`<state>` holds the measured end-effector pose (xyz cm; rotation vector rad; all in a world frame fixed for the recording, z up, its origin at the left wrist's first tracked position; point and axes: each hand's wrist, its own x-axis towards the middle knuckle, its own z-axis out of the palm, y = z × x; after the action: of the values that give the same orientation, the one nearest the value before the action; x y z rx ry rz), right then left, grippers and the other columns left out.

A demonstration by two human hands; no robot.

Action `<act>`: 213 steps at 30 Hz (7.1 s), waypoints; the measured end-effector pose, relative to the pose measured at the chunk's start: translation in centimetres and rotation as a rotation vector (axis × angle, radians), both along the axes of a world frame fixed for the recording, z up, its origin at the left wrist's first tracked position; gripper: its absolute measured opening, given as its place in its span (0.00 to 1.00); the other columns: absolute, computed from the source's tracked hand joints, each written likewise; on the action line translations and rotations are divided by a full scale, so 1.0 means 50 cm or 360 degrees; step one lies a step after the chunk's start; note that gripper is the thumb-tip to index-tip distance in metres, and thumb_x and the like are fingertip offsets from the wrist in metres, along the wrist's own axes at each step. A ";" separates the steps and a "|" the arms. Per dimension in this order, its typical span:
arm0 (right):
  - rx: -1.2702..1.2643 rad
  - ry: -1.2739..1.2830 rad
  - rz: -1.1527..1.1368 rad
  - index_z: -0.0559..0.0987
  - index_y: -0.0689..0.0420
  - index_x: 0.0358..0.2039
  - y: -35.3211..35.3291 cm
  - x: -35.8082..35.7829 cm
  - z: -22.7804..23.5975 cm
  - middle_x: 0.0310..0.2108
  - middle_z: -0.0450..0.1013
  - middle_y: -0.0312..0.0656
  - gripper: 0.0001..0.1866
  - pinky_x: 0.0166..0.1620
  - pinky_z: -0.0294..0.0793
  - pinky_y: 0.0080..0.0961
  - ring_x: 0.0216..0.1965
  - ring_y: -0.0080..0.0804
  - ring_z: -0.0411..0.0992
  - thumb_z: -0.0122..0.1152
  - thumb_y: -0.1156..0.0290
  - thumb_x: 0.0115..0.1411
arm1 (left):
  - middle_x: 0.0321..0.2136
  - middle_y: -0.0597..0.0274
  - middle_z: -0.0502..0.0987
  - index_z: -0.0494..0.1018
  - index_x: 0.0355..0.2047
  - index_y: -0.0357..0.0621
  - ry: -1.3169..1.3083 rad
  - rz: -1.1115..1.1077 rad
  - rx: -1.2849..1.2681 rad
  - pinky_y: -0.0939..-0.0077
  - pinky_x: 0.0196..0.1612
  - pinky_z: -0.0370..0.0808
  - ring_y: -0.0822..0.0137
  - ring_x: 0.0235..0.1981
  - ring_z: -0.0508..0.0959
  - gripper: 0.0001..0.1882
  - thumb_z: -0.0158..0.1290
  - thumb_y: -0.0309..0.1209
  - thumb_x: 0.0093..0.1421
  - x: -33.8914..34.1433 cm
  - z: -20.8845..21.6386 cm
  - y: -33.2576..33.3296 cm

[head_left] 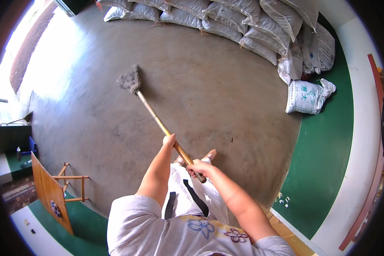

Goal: The person mops the floor with a traditional string mop, moving through a semi-outdoor area, a tiled bathroom, and a room with stacked sacks. The person navigates around buckets, plants, and shoes while sweeping the mop across the floor.

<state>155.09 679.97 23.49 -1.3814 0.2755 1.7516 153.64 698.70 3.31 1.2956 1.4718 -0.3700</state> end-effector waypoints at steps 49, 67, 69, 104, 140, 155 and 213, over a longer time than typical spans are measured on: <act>-0.0601 -0.0129 -0.1821 0.63 0.58 0.22 -0.682 0.489 0.105 0.15 0.61 0.33 0.09 0.16 0.61 0.19 0.14 0.20 0.59 0.56 0.73 0.51 | 0.14 0.55 0.70 0.68 0.22 0.34 0.0083 -0.2124 -0.0818 0.71 0.13 0.69 0.63 0.13 0.73 0.13 0.46 0.35 0.51 0.824 0.146 -1.035; -0.0564 0.0211 -0.2084 0.65 0.58 0.22 -0.262 -0.096 0.234 0.14 0.60 0.34 0.10 0.19 0.64 0.22 0.14 0.23 0.60 0.59 0.74 0.47 | 0.15 0.56 0.71 0.73 0.25 0.35 0.0258 -0.2619 -0.0764 0.73 0.13 0.67 0.64 0.11 0.70 0.10 0.48 0.31 0.51 0.184 0.242 -0.673; -0.0527 0.0206 -0.2027 0.65 0.58 0.21 -0.204 -0.102 0.252 0.14 0.61 0.34 0.09 0.20 0.64 0.22 0.14 0.23 0.61 0.59 0.74 0.47 | 0.14 0.58 0.71 0.73 0.22 0.37 0.0256 -0.2637 -0.0772 0.72 0.13 0.67 0.65 0.11 0.70 0.09 0.48 0.31 0.50 0.176 0.261 -0.601; -0.0609 -0.0675 -0.0166 0.68 0.63 0.19 0.718 -0.502 0.179 0.12 0.67 0.40 0.08 0.17 0.64 0.26 0.12 0.27 0.66 0.52 0.71 0.45 | 0.23 0.64 0.69 0.64 0.31 0.47 0.0076 -0.1057 -0.1062 0.69 0.27 0.75 0.67 0.23 0.72 0.10 0.47 0.34 0.49 -0.287 0.180 0.640; -0.0069 0.0337 -0.3096 0.64 0.59 0.22 0.674 -0.582 0.151 0.16 0.61 0.35 0.08 0.19 0.62 0.19 0.15 0.22 0.60 0.54 0.79 0.49 | 0.13 0.59 0.68 0.67 0.17 0.37 0.0392 -0.1923 -0.1317 0.76 0.18 0.71 0.66 0.15 0.72 0.05 0.52 0.25 0.41 -0.353 0.182 0.184; 0.0364 0.0404 -0.2425 0.61 0.55 0.20 0.945 -0.519 0.094 0.17 0.56 0.30 0.12 0.21 0.57 0.15 0.18 0.16 0.55 0.51 0.69 0.57 | 0.13 0.58 0.68 0.67 0.16 0.33 -0.0050 -0.1463 -0.0966 0.74 0.15 0.70 0.67 0.13 0.71 0.06 0.51 0.25 0.41 -0.210 0.190 0.579; -0.0365 -0.0501 -0.0184 0.64 0.63 0.41 1.078 0.242 -0.047 0.14 0.63 0.34 0.20 0.13 0.59 0.19 0.11 0.19 0.61 0.55 0.77 0.46 | 0.14 0.65 0.65 0.64 0.23 0.40 -0.0297 -0.0332 -0.0649 0.73 0.16 0.71 0.71 0.13 0.67 0.18 0.48 0.44 0.54 0.294 -0.008 1.090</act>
<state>167.18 733.89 21.14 -1.7447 0.3829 1.4157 168.31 753.20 2.92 1.1188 1.0408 -0.6333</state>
